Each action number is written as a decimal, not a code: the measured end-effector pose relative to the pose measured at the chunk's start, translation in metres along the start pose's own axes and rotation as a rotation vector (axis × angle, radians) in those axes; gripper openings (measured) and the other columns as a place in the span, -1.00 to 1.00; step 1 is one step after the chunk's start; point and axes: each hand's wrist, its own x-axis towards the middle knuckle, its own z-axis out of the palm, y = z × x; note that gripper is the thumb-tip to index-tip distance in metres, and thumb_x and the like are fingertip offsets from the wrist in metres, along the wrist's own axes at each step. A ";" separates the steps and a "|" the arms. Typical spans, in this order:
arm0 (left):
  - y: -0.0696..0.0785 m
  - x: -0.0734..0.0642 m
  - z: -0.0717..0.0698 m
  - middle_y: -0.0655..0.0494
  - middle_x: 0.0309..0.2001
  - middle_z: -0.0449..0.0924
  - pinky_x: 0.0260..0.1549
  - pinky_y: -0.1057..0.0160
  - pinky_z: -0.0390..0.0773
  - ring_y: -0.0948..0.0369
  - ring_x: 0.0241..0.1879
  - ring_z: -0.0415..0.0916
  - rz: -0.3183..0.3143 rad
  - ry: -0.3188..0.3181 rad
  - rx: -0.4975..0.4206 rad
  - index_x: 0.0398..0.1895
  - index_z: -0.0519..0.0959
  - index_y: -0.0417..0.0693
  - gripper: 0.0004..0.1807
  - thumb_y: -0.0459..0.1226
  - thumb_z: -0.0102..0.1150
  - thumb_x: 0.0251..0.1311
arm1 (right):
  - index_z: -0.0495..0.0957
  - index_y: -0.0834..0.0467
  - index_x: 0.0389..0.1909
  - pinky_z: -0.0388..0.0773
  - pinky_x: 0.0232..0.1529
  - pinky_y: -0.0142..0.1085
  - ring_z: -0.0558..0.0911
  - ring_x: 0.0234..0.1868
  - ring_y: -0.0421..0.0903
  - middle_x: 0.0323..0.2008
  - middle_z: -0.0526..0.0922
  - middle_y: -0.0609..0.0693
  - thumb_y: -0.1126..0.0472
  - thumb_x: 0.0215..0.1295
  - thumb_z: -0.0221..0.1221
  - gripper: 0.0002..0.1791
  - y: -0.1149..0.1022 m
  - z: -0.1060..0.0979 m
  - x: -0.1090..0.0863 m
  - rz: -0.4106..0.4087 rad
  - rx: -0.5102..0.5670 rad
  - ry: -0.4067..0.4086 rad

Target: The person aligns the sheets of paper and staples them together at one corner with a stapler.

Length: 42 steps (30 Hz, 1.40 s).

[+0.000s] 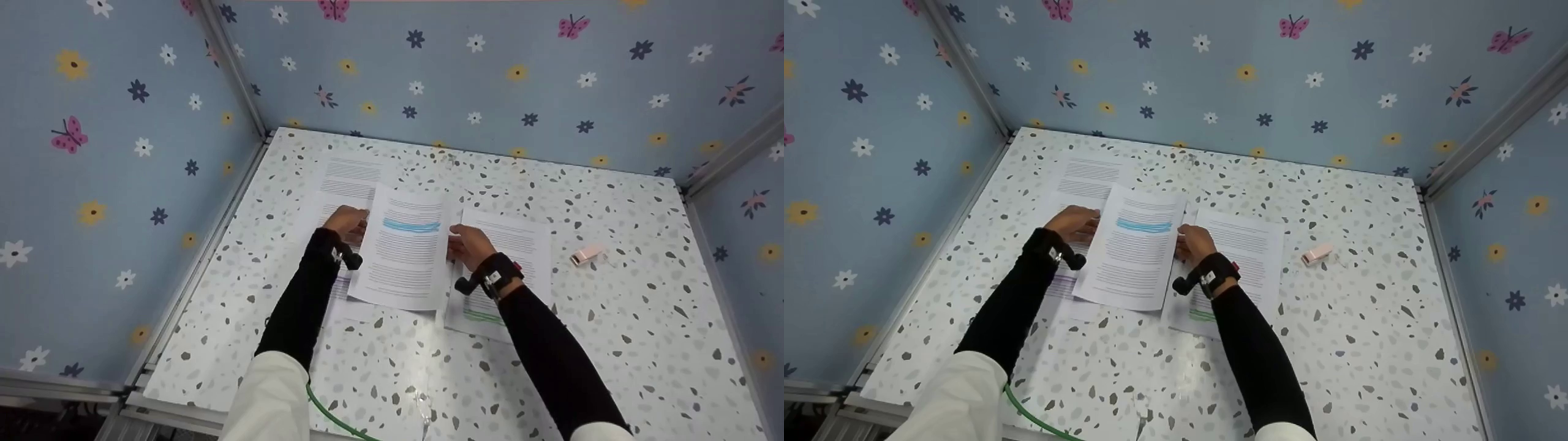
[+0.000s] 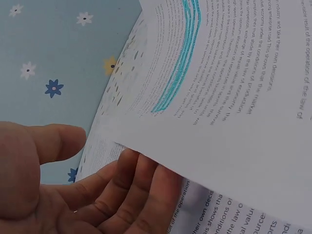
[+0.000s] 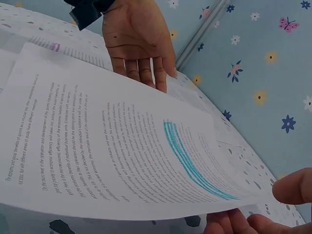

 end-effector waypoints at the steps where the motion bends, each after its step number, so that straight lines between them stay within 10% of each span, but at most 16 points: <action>1: 0.001 0.000 0.001 -0.06 -0.13 0.56 -0.13 0.20 0.64 0.16 -0.28 0.58 0.001 -0.016 0.008 0.27 0.41 -0.32 -0.55 -0.15 0.01 0.53 | 0.30 0.31 0.39 0.50 -0.11 -0.24 0.57 -0.16 -0.01 0.14 0.53 0.28 0.25 0.52 0.02 -0.51 0.001 0.000 0.000 -0.009 -0.006 -0.014; 11: 0.000 -0.006 0.014 -0.28 0.02 0.66 -0.08 0.14 0.66 0.01 -0.14 0.68 0.014 -0.123 -0.023 0.17 0.54 -0.47 -0.62 -0.31 0.12 0.46 | 0.29 0.38 0.40 0.35 0.28 -0.19 0.41 0.27 0.03 0.38 0.35 0.18 0.34 0.52 -0.03 -0.51 0.011 0.010 0.001 -0.036 -0.050 -0.056; 16: -0.005 -0.001 0.016 -0.05 -0.42 0.64 -0.41 0.29 0.62 0.20 -0.49 0.59 0.083 -0.092 0.033 -0.12 0.60 -0.48 -0.75 -0.35 0.16 0.42 | 0.49 0.45 0.16 0.53 -0.04 -0.28 0.57 -0.06 -0.02 0.07 0.56 0.19 0.32 0.51 0.05 -0.66 0.012 0.009 -0.001 -0.106 -0.218 0.055; 21: -0.002 -0.003 0.017 -0.14 -0.26 0.69 -0.25 0.18 0.68 0.11 -0.36 0.68 0.085 -0.107 -0.012 0.00 0.59 -0.49 -0.70 -0.34 0.17 0.42 | 0.54 0.46 0.00 0.56 -0.37 -0.35 0.59 -0.38 -0.11 -0.19 0.62 0.16 0.24 0.47 0.16 -0.68 0.011 0.002 -0.007 -0.192 -0.379 0.159; 30: 0.003 -0.008 0.010 -0.04 -0.30 0.72 -0.33 0.27 0.67 0.18 -0.40 0.69 0.102 -0.132 -0.075 0.07 0.59 -0.48 -0.65 -0.33 0.24 0.39 | 0.47 0.44 0.23 0.61 -0.19 -0.32 0.61 -0.18 -0.08 0.14 0.55 0.22 0.17 0.45 0.21 -0.50 0.000 -0.002 -0.012 -0.193 -0.365 0.161; 42: 0.029 -0.018 0.023 -0.05 -0.28 0.73 -0.24 0.22 0.65 0.15 -0.35 0.68 0.207 -0.169 -0.008 -0.09 0.69 -0.35 -0.71 -0.23 0.29 0.38 | 0.62 0.39 0.07 0.66 -0.27 -0.30 0.67 -0.33 -0.11 -0.13 0.69 0.15 0.16 0.41 0.26 -0.61 -0.038 -0.028 -0.033 -0.257 -0.322 0.138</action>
